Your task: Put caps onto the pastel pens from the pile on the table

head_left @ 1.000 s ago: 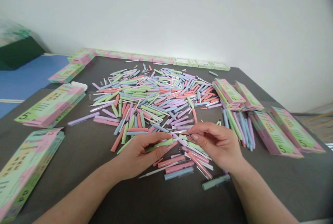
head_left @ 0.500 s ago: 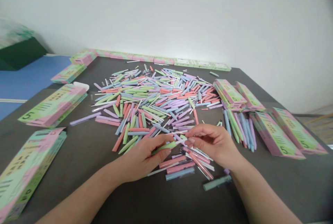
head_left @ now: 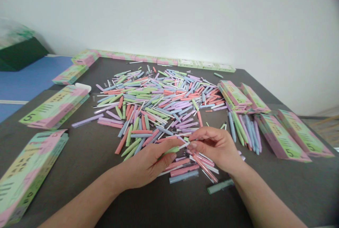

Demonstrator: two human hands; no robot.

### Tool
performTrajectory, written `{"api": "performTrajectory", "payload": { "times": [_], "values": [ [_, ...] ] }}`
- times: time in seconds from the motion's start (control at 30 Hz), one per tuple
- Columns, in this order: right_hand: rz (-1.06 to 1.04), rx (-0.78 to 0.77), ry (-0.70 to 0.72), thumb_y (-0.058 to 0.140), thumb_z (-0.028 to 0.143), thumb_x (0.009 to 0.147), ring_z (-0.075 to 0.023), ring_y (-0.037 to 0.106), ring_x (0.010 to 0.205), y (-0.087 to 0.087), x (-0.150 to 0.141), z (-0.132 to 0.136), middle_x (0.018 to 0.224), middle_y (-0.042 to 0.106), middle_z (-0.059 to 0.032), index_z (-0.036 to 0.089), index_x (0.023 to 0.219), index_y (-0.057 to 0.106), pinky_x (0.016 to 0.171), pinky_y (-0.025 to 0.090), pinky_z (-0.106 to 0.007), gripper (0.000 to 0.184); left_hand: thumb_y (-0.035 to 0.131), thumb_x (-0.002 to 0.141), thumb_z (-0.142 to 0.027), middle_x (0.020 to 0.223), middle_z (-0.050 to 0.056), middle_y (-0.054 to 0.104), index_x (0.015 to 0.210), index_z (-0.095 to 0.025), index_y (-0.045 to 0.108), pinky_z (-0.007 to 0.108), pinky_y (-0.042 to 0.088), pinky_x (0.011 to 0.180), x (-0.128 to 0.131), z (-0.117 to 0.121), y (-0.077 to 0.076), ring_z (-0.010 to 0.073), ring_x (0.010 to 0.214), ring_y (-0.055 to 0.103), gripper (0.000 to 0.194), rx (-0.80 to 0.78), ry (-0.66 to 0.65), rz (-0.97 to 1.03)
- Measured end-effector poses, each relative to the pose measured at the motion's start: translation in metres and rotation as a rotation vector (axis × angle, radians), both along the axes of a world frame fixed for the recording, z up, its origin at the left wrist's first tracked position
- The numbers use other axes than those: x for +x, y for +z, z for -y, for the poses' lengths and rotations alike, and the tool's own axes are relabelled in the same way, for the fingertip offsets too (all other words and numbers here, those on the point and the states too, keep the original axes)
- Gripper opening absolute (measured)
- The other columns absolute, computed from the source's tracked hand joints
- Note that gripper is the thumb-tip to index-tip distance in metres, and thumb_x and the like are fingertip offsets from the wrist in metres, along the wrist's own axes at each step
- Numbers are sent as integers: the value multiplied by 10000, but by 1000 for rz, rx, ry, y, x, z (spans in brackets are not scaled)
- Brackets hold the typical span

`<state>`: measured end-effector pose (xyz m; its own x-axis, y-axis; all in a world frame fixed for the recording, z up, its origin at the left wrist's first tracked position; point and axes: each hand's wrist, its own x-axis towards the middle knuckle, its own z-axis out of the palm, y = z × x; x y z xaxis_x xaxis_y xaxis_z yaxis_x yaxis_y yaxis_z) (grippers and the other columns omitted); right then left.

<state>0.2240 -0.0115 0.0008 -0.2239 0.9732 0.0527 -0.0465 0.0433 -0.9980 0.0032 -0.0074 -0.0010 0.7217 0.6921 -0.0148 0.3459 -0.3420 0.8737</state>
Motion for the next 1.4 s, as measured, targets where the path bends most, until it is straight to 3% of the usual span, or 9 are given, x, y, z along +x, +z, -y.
{"api": "performTrajectory", "payload": {
  "times": [0.3,0.6,0.7,0.83,0.9,0.97,1.0,1.17,1.4],
  "values": [
    [-41,-43,16,776,273,732,-129,661,572,-10,0,-3,645,708,-23,185,819,752,526,536,-210,126,365,988,-295,1196,21,635,1351,-255,462,245,440,883,0,-3,-1,165,1025,585,378,-50,26,-19],
    [-129,-51,78,786,258,721,-114,649,586,-8,-4,-1,713,724,-9,216,929,729,557,526,-215,220,380,984,-303,996,-8,648,1311,-253,491,248,439,833,0,-4,-1,141,875,579,349,-64,46,16],
    [-86,21,70,720,362,784,-134,646,628,-9,3,-5,764,722,-36,199,1013,704,578,523,-245,281,387,978,-325,845,-17,608,1262,-224,519,244,437,780,-1,-5,3,131,776,546,329,-57,53,-11],
    [172,94,-237,550,437,881,-140,599,600,-17,21,-31,721,678,-36,159,932,684,553,483,-257,313,389,970,-350,800,-1,573,1233,-191,537,246,430,716,-3,-7,2,129,710,503,342,-53,101,-21],
    [543,116,-416,569,365,855,-143,581,569,-22,30,-53,661,660,-20,151,905,679,577,470,-263,247,391,968,-363,804,6,561,1258,-187,520,233,420,651,-4,-7,-1,124,677,483,363,-74,131,17],
    [984,186,-456,522,282,859,-168,636,727,-26,37,-76,811,709,-49,159,939,699,714,479,-280,230,403,964,-375,707,-14,515,1269,-186,511,217,401,584,-4,-5,-6,121,624,457,374,-115,138,65],
    [1058,193,-457,538,264,842,-192,642,811,-28,39,-87,882,719,-71,156,953,710,779,468,-300,232,408,961,-374,661,-26,485,1256,-186,519,213,387,559,-4,-5,-8,119,600,440,367,-114,174,88],
    [1223,161,-451,539,287,840,-270,621,976,-34,36,-125,992,702,-171,100,963,718,871,422,-352,287,423,952,-390,615,-49,433,1242,-197,519,211,357,534,-6,-5,-13,112,569,412,361,-130,248,128],
    [1223,113,-455,556,245,789,-281,622,943,-36,27,-138,910,703,-172,115,779,706,849,418,-361,199,417,957,-398,626,-64,395,1238,-198,493,215,316,514,-7,-7,-15,99,556,376,353,-157,254,175]
  ]
}}
